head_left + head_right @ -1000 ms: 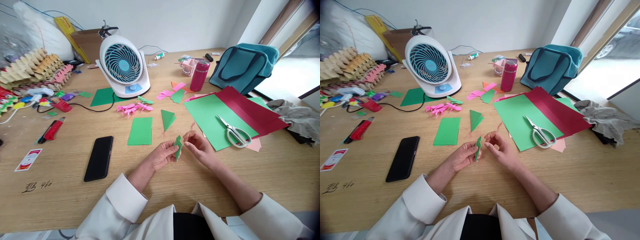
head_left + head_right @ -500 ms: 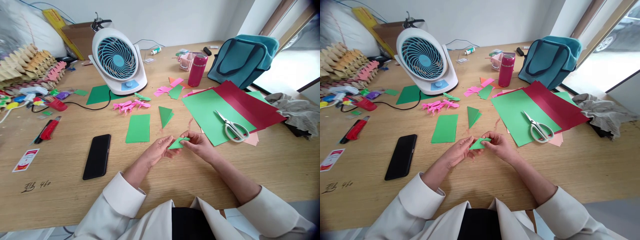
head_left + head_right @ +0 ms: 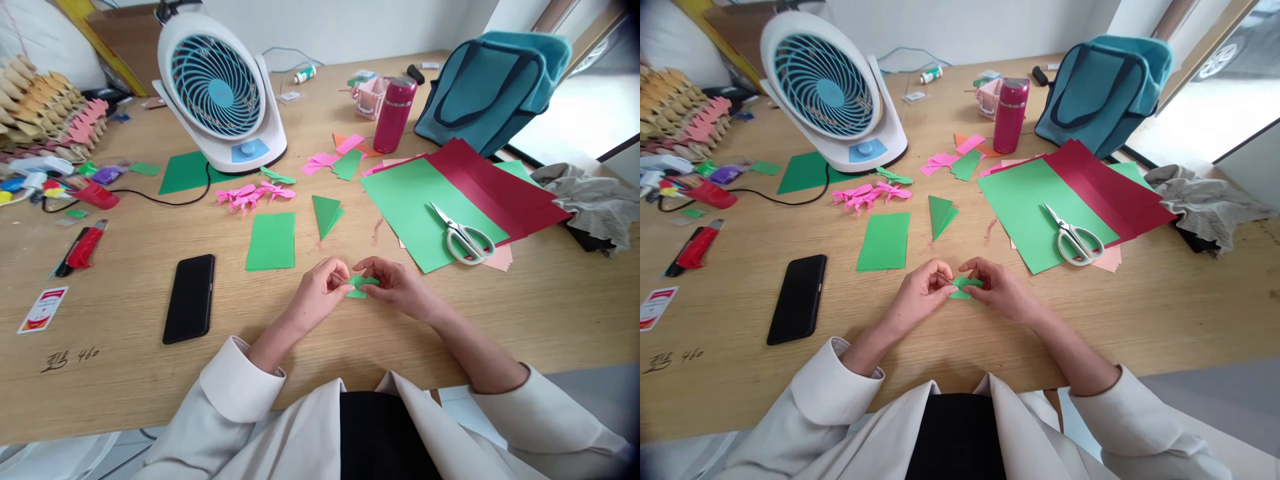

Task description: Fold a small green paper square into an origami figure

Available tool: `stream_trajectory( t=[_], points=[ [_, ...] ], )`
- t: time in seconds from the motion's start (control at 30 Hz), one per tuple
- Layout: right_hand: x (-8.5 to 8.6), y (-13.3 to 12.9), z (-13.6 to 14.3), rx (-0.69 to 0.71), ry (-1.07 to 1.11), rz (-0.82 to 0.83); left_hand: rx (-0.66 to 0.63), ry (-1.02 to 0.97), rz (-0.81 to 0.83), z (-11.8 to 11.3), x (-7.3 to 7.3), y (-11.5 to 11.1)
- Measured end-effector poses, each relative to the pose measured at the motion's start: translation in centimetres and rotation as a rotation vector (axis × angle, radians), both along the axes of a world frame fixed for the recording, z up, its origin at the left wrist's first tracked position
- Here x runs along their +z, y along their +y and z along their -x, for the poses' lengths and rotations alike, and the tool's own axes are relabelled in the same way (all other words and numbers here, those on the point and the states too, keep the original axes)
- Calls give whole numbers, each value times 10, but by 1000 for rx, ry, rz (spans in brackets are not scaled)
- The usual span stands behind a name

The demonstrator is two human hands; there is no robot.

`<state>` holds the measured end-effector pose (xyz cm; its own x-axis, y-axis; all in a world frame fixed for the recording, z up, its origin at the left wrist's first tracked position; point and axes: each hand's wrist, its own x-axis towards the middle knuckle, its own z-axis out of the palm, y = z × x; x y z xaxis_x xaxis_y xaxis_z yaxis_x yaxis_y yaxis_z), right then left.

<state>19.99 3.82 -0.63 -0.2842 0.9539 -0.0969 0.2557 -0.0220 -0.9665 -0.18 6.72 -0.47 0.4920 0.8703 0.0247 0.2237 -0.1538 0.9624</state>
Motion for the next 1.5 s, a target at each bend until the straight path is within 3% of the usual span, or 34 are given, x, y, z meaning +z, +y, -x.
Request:
stream_trajectory(
  t=[0.2, 0.37, 0.6, 0.9, 1.2, 1.5],
  points=[
    [5, -21, 0, 13, -413, -264, -124, 275, -360, 4, 1, -26],
    [5, -24, -4, 64, -466, -314, -106, 477, -539, 3, -1, -32],
    [5, -23, -6, 81, -470, -321, -161, 464, -495, -3, 0, -37],
    [6, -16, -6, 88, -503, -306, -55, 543, -420, -15, -2, -36],
    [6, -10, -1, 87, -601, -290, -31, 576, -356, -20, 0, -35],
    [5, -9, -7, 164, -613, -340, -31, 469, -309, -16, 0, -34]
  ],
)
